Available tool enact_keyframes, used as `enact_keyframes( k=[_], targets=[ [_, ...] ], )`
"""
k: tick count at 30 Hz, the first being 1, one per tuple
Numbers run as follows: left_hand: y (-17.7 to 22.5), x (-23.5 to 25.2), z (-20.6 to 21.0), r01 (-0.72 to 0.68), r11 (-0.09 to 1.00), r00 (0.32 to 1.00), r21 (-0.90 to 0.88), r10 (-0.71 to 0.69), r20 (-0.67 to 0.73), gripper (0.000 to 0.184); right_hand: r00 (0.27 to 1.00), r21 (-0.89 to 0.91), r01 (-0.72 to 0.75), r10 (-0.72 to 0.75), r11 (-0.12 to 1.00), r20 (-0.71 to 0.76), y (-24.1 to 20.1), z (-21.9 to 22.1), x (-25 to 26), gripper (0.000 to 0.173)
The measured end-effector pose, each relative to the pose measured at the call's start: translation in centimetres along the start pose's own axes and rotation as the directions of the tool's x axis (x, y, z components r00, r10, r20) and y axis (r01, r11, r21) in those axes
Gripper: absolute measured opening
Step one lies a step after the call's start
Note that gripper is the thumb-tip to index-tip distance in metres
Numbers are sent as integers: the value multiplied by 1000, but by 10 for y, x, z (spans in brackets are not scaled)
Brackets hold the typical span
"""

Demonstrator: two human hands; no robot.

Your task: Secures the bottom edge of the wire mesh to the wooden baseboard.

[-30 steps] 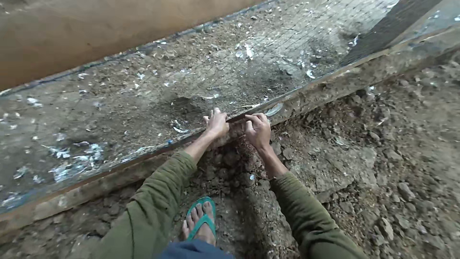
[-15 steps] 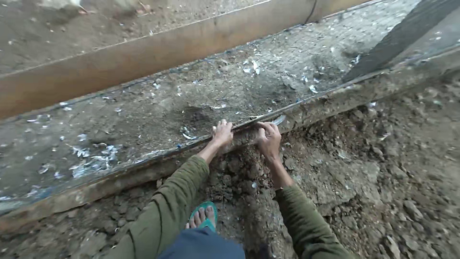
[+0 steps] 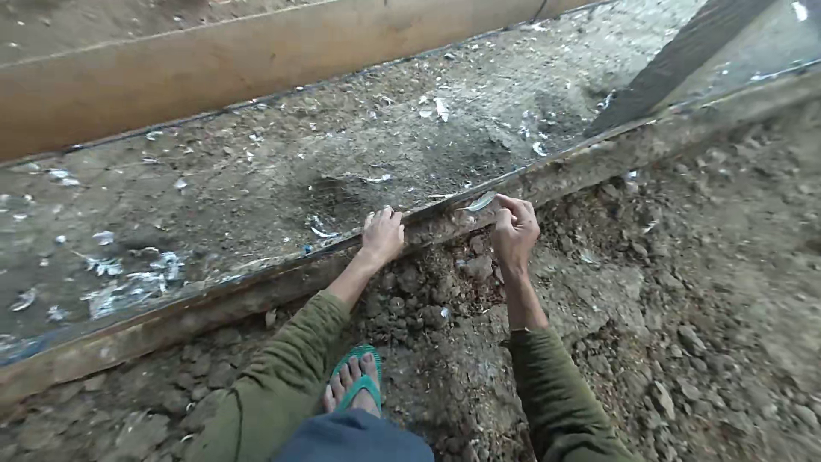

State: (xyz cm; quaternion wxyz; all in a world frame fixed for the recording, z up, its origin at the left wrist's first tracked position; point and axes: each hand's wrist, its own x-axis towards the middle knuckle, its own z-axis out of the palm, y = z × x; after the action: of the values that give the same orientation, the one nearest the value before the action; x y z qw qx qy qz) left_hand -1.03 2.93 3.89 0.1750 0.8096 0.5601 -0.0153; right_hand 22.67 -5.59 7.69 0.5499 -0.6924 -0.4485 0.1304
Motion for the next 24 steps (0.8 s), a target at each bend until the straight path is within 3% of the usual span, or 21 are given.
enact_keyframes(
  k=[5, 8, 10, 12, 16, 20, 24],
  targets=[
    [3, -37, -2, -164, 986, 974, -23, 158, -162, 31, 999, 30, -30, 31, 999, -24, -13, 0, 0, 31],
    [1, -56, 8, -274, 961, 893, -19, 247, -377, 25, 999, 41, -24, 25, 999, -23, -15, -1, 1, 32],
    [5, -65, 10, -249, 967, 859, -46, 199, -471, 24, 1000, 38, -18, 19, 999, -19, -14, -4, 2, 32],
    [12, -69, 0, -135, 983, 898, -120, 70, -435, 28, 1000, 45, -20, 21, 999, -22, -12, -6, 3, 32],
    [16, -52, -23, 139, 972, 965, -190, -176, -194, 54, 999, 83, -22, 25, 996, -36, -12, -7, 4, 33],
    [11, -37, -24, 213, 968, 969, -136, -227, -94, 66, 998, 100, -26, 31, 995, -49, -14, -9, 4, 34],
    [15, -40, -22, 222, 969, 972, -111, -229, -57, 55, 997, 105, -29, 36, 994, -62, -12, -10, 3, 33]
  ],
)
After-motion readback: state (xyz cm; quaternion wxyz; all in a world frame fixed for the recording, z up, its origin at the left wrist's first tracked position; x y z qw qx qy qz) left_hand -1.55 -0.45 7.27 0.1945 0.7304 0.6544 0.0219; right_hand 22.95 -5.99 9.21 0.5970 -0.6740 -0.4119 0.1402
